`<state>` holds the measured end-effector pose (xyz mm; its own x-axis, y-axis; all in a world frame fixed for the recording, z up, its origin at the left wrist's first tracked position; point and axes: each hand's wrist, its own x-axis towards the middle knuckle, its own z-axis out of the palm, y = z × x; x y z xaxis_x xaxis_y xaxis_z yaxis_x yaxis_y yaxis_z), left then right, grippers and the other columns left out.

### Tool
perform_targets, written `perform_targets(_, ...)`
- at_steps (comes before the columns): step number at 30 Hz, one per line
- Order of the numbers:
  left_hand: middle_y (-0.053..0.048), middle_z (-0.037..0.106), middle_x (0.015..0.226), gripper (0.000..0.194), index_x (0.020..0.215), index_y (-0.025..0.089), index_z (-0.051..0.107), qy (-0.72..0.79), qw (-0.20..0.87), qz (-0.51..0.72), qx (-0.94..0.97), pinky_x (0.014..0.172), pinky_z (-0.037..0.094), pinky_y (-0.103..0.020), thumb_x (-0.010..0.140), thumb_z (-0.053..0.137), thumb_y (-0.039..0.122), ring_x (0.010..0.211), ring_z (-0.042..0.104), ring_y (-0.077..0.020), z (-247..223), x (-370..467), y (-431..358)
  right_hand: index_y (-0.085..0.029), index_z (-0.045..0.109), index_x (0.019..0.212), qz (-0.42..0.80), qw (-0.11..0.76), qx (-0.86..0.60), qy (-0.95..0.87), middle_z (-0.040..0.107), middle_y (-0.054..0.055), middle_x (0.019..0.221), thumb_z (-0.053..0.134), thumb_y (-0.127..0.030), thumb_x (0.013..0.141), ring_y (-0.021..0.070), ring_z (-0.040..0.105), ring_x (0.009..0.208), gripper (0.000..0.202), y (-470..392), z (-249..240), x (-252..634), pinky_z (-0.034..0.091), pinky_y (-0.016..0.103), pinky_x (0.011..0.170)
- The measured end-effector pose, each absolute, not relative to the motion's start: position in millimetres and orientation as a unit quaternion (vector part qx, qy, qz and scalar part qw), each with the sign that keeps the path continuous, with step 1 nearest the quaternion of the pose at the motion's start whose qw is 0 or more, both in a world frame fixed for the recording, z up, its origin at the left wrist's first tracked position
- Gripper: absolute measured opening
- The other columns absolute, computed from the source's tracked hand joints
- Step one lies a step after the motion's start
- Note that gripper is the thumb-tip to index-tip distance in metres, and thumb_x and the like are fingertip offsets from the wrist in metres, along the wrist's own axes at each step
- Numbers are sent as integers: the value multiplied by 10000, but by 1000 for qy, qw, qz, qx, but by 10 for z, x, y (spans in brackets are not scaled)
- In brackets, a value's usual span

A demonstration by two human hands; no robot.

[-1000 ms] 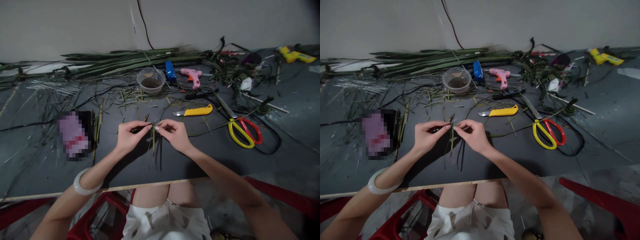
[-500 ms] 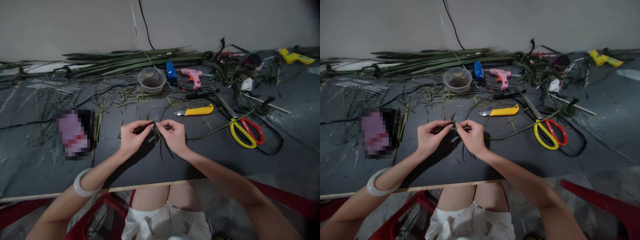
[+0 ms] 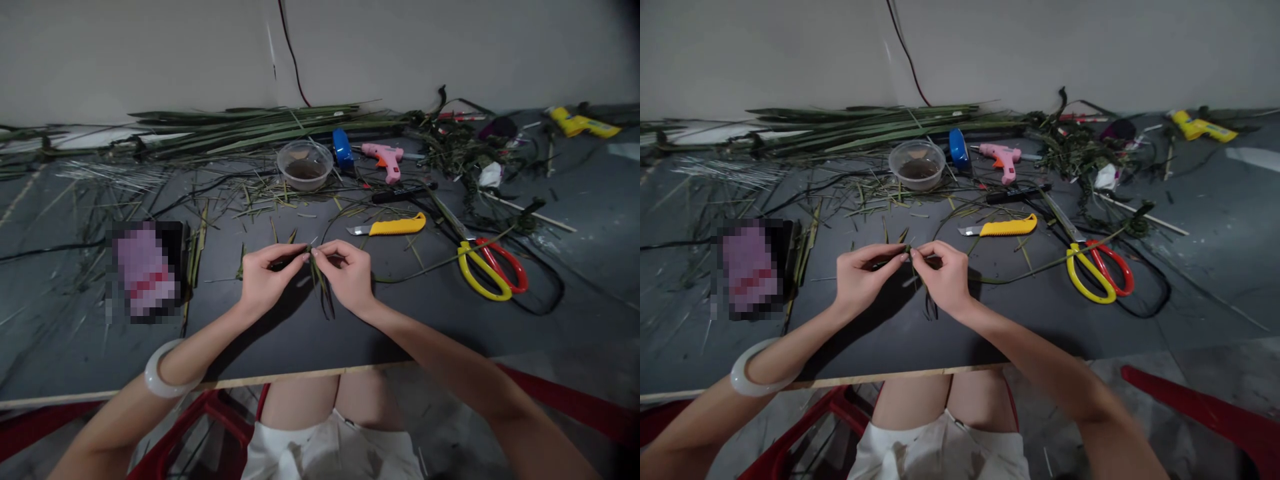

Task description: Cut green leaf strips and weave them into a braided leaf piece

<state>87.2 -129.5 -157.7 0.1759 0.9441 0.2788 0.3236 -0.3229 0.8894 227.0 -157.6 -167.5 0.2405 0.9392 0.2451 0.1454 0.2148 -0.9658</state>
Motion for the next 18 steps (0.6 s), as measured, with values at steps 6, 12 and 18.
perform_targets(6,-60,732,860,207,857,159,726,467,368,457,662,735,570,-249,695,720,288,752,692,-161,-1574,859,-1274,-186,663,709,357,564,-532,-521,666,35,750,600,-273,782,141,617,708,130,-1552,-1675,2294,502,260,646)
perform_targets(12,-58,729,866,211,867,167,724,461,366,458,666,738,564,-243,705,715,301,756,689,-155,-1591,822,-1246,-209,709,791,341,558,-510,-559,668,42,806,605,-236,777,148,624,766,107,-1535,-1658,2346,512,278,698)
perform_targets(18,-58,717,851,195,882,168,723,443,364,441,691,711,537,-229,728,698,286,751,666,-142,-1569,816,-1254,-186,660,781,434,594,-510,-447,680,17,759,705,-248,669,137,647,712,136,-1514,-1707,2307,539,255,693)
